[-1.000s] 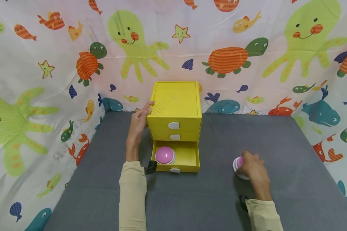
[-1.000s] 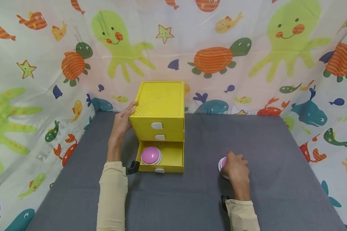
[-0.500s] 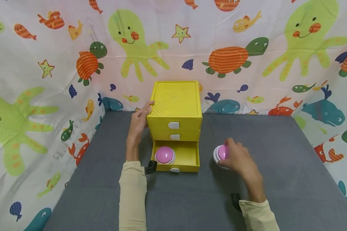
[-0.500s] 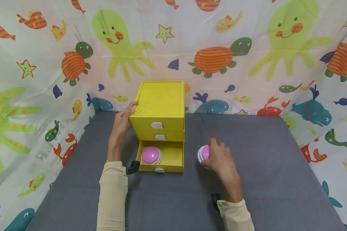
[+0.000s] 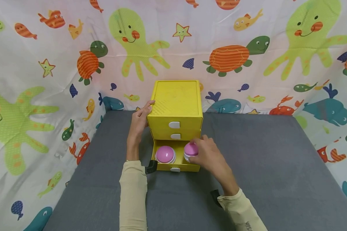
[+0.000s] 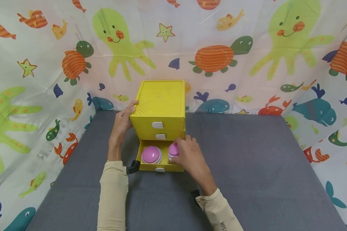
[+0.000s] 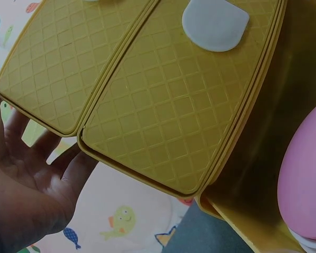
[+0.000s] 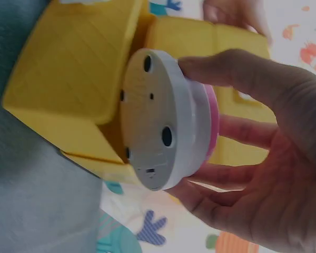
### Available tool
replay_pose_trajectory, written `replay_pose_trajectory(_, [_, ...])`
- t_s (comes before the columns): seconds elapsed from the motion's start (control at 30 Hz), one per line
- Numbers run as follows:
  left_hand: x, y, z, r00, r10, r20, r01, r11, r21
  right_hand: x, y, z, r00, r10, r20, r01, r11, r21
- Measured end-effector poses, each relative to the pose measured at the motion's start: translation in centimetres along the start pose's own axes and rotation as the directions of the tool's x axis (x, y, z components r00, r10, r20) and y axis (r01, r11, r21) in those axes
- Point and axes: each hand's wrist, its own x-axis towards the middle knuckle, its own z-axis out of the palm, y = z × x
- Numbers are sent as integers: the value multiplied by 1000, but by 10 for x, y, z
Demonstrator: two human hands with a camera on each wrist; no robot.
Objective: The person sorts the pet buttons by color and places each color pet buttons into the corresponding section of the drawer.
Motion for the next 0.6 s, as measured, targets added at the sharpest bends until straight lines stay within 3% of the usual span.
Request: replay_pose_trajectory(0.6, [4,-3,-1,1000,-18,-5,18,1000,1,26,-2,48,993,-114,-39,105,978,-179])
